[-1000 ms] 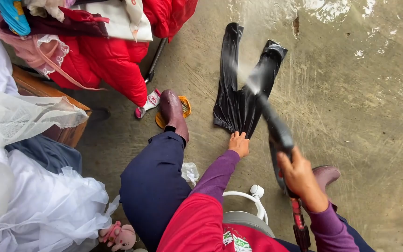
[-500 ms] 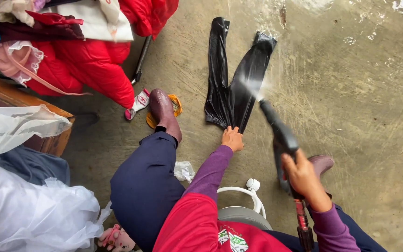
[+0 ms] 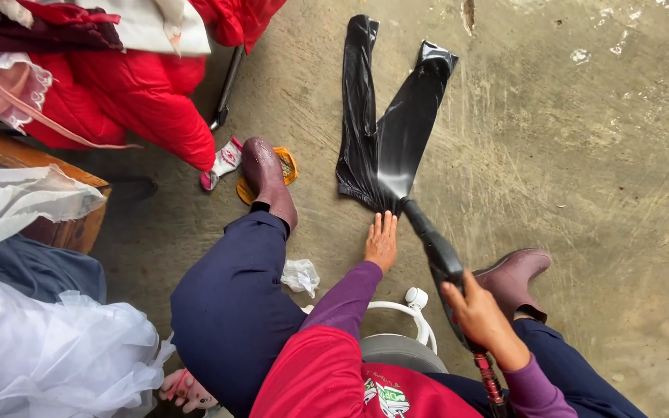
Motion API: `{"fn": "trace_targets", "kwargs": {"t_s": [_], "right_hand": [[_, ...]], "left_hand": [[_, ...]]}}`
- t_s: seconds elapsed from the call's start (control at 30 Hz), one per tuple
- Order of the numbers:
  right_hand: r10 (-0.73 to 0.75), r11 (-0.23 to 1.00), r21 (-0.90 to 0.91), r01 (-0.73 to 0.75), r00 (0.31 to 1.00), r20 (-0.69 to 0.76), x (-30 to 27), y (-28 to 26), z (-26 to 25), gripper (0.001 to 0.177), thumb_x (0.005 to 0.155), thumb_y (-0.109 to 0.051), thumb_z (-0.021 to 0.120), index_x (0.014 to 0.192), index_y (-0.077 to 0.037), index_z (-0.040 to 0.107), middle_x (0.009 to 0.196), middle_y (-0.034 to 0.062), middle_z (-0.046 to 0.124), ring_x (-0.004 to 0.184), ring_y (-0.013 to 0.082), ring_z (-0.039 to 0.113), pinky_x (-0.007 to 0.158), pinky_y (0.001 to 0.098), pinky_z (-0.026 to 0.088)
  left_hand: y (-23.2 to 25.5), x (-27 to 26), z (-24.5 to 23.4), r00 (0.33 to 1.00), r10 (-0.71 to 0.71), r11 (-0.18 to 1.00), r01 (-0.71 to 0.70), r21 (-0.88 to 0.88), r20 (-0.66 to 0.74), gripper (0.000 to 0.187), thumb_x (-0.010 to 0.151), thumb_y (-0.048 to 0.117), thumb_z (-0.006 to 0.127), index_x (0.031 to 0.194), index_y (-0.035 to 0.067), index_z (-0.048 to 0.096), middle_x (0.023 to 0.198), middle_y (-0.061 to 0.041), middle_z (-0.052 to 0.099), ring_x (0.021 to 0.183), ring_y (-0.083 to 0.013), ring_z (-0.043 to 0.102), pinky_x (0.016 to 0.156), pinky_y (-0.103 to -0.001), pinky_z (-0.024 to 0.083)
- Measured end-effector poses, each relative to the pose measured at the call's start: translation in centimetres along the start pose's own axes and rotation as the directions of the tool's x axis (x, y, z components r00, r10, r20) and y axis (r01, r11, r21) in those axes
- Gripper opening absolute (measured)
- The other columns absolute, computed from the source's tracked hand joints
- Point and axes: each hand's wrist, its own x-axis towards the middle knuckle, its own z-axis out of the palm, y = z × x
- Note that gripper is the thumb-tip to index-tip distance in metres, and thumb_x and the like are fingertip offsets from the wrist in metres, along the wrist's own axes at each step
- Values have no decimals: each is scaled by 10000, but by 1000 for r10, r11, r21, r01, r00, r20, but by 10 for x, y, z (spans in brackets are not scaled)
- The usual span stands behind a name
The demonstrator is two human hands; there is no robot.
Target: Washing individual small clothing items like socks and cloths using a high-pressure water spray gun while seated.
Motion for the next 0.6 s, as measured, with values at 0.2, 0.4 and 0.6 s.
{"fn": "trace_targets", "kwargs": {"t_s": [0.2, 0.4, 0.6], "right_hand": [[-75, 994, -67, 84, 990, 122, 27, -6, 21, 481, 997, -513, 467, 1362, -201, 506, 954, 225, 768, 987, 437, 700, 886, 527, 497], [-213, 977, -10, 213, 977, -29, 42, -69, -16, 507, 1003, -494, 504, 1399, -179, 527, 845, 259, 749, 943, 492, 715, 883, 604, 520], [-263, 963, 19, 270, 950, -170, 38, -83, -44, 437, 998, -501, 524, 1300, -188, 565, 628, 145, 732, 816, 418, 739, 781, 568, 528]], "left_hand": [[2, 12, -9, 956, 2, 983, -56, 176, 293, 571, 989, 186, 485, 1545, 69, 439, 1609, -145, 387, 1569, -433, 118, 1248, -651, 96], [-6, 16, -58, 978, 27, 993, -50, 109, 207, 626, 948, 338, 638, 1520, 134, 484, 1569, -130, 424, 1527, -472, 206, 1175, -714, 187], [-11, 37, -44, 967, 67, 991, -92, 92, 245, 743, 803, 596, 716, 1386, 151, 594, 1402, -92, 515, 1424, -467, 322, 1069, -583, 317]]}}
